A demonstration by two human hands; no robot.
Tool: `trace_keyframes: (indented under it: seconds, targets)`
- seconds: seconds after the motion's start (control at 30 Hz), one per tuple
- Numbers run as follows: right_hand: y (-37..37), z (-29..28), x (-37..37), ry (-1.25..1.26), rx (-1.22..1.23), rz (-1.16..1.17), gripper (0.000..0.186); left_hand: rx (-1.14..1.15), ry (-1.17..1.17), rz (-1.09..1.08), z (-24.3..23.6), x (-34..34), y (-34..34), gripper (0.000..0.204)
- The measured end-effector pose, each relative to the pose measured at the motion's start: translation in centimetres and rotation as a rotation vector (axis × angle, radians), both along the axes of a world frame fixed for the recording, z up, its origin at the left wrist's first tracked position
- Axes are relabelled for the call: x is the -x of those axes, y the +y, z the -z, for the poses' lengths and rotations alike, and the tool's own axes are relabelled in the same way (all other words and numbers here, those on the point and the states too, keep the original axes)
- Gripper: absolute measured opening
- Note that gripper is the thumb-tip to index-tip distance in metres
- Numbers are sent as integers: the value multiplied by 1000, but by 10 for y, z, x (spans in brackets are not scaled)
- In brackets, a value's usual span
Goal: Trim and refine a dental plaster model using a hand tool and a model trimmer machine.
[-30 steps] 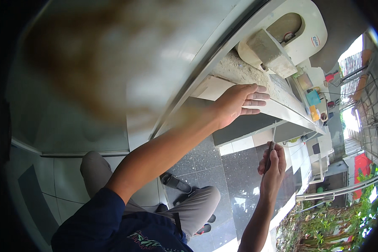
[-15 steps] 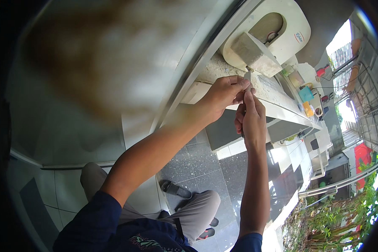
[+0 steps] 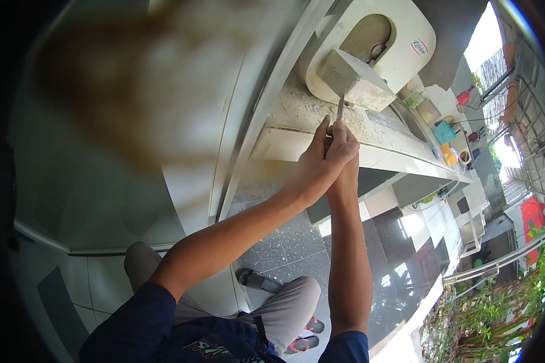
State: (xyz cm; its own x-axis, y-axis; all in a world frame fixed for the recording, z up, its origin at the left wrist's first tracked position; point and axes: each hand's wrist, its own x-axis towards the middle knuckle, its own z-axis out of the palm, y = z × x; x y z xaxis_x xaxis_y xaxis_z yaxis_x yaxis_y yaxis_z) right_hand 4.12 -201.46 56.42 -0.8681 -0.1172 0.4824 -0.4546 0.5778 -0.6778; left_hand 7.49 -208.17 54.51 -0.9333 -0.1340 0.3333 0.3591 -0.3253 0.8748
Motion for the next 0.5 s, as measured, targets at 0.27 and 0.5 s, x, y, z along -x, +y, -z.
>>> trace_keyframes:
  seconds: [0.27, 0.5]
  targets:
    - [7, 6, 32, -96, 293, -89, 36, -71, -112, 279, -15, 28, -16, 66]
    - [-7, 17, 42, -13, 294, -97, 32, 1, -116, 151, -12, 26, -19, 75]
